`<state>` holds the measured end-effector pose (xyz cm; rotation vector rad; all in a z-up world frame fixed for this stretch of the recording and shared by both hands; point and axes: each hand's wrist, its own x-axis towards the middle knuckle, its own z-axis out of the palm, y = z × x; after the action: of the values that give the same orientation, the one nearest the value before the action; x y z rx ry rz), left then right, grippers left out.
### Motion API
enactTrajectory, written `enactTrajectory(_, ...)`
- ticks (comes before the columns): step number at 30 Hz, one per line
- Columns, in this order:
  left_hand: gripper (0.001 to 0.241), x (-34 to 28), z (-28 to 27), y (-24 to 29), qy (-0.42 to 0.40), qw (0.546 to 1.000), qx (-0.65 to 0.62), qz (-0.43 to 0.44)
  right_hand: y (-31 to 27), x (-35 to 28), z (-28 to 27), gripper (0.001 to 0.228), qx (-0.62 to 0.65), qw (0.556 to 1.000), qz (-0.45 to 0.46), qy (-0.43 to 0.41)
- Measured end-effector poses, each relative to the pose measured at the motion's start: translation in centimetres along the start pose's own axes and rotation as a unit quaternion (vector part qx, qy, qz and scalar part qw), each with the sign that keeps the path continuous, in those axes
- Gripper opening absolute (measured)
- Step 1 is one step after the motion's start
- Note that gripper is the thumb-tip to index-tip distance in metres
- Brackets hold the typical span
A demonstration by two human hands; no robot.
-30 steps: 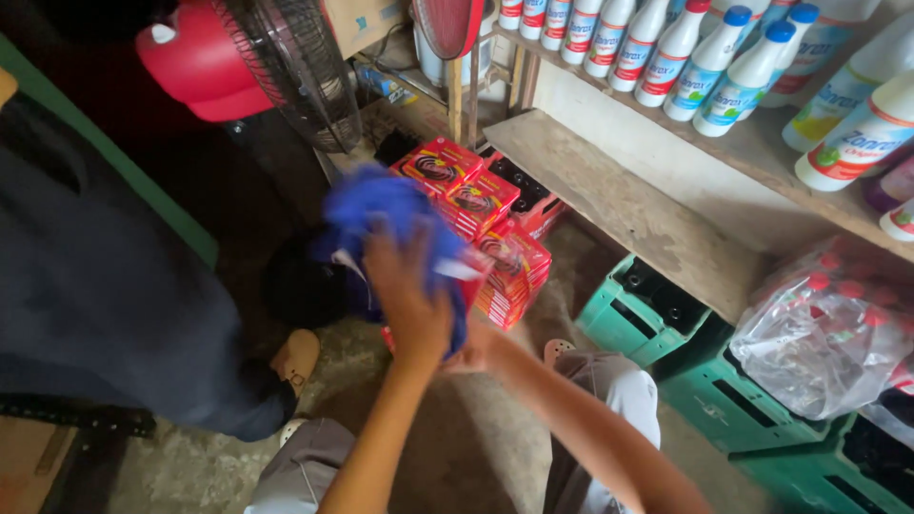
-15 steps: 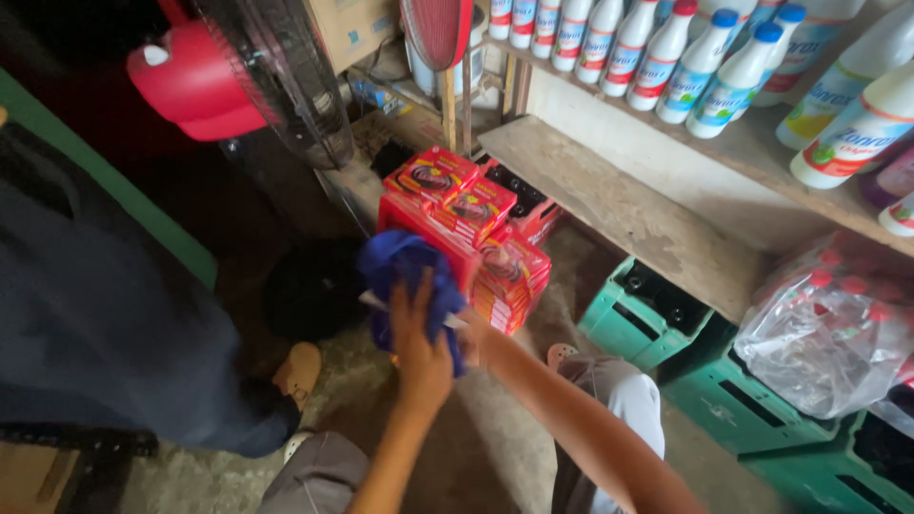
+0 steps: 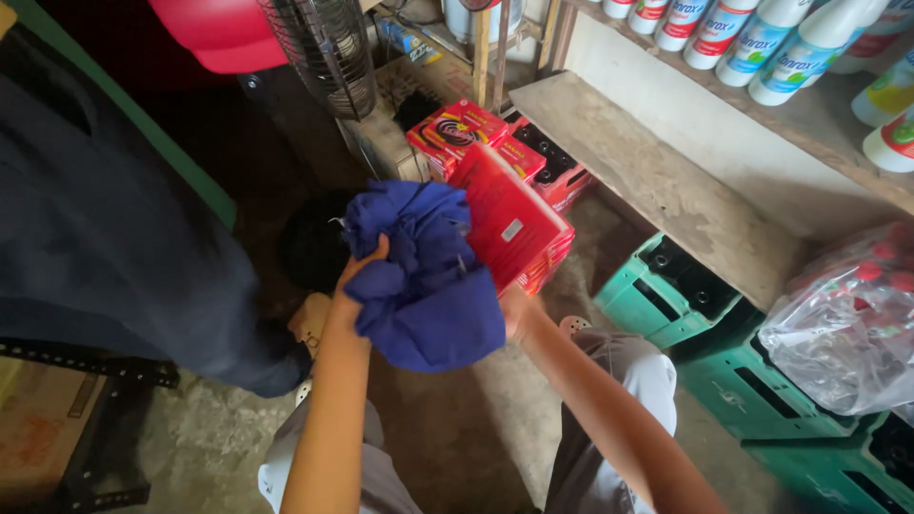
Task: Wiping down boxes of mosquito coils with a cloth and stacking them on the floor in a store's storage area.
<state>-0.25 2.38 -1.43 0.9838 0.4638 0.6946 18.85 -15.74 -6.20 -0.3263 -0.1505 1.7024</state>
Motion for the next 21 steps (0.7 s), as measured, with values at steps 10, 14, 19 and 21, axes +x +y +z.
enactTrajectory(10,0.044,-4.8,7.9,6.9,0.217,0.962,-0.039,0.158,0.3,-5.6,20.1,0.036,0.006,0.962,-0.095,0.254)
enactTrajectory(14,0.046,-3.9,9.5,10.3,0.243,0.937,-0.052,0.246,0.7,-5.6,11.0,0.044,-0.030,0.996,-0.085,0.016)
enactTrajectory(19,0.045,-2.9,12.3,12.4,0.200,0.866,-0.003,0.458,3.2,-5.5,3.6,0.029,0.007,0.989,-0.076,-0.124)
enactTrajectory(21,0.046,-3.8,14.4,12.6,0.183,0.868,-0.010,0.462,3.7,-4.4,3.4,0.031,0.020,0.993,-0.077,-0.086)
